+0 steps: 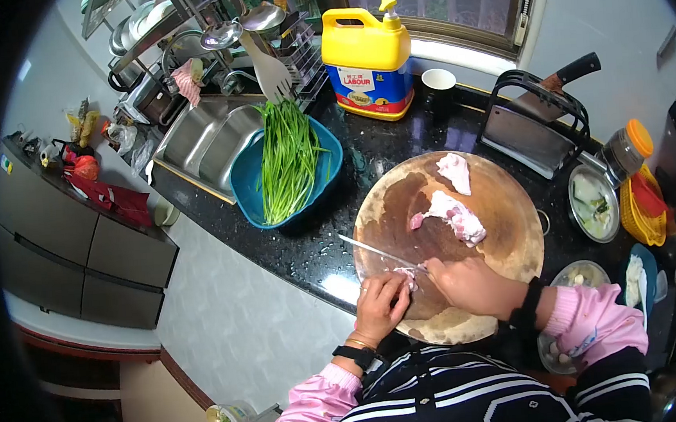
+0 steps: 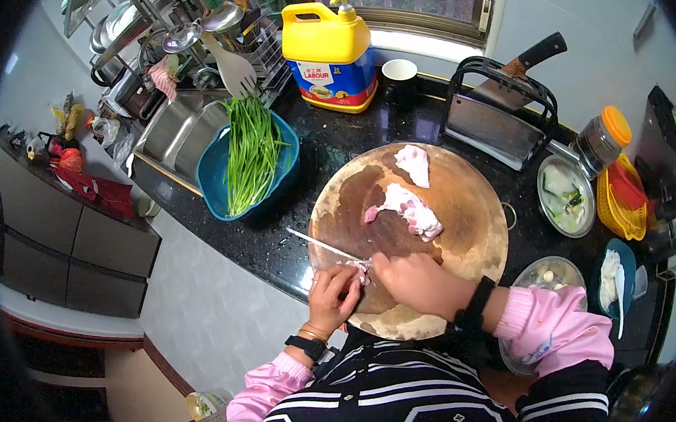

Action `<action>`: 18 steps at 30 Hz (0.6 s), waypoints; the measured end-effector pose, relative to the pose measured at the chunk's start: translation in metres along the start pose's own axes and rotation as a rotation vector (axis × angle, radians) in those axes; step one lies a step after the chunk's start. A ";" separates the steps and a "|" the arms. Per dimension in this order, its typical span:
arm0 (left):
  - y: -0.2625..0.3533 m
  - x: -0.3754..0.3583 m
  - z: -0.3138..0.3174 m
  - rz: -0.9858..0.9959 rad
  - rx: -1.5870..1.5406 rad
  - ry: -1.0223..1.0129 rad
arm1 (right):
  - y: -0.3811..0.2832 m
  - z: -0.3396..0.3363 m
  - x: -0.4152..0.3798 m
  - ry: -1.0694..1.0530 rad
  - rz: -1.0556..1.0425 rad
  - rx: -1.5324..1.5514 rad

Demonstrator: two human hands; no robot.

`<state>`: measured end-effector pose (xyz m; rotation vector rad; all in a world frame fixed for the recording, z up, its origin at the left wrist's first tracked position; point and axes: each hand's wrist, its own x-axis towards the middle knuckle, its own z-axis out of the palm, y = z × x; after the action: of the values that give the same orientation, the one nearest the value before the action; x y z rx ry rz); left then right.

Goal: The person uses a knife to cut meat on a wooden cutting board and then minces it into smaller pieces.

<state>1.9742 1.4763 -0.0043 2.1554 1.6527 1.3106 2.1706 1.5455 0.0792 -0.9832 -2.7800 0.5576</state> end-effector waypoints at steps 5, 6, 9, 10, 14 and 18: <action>-0.001 0.000 0.000 -0.016 -0.005 -0.006 | -0.004 -0.014 -0.042 -0.093 -0.071 -0.094; -0.002 0.000 0.000 -0.017 -0.007 -0.011 | -0.006 -0.020 -0.047 -0.149 -0.043 -0.094; -0.004 0.002 0.000 0.000 0.007 -0.022 | -0.009 -0.021 -0.055 -0.157 0.011 -0.060; -0.005 0.002 0.000 -0.008 0.002 -0.027 | -0.008 -0.019 -0.054 -0.161 0.016 -0.058; -0.006 0.003 0.001 -0.031 -0.026 -0.010 | -0.010 -0.013 -0.039 -0.182 0.019 -0.043; -0.008 0.000 0.001 -0.026 -0.050 -0.019 | -0.017 0.009 0.009 -0.102 -0.033 -0.044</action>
<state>1.9691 1.4797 -0.0092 2.1047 1.6179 1.3063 2.1518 1.5360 0.0771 -0.9417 -2.9044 0.5588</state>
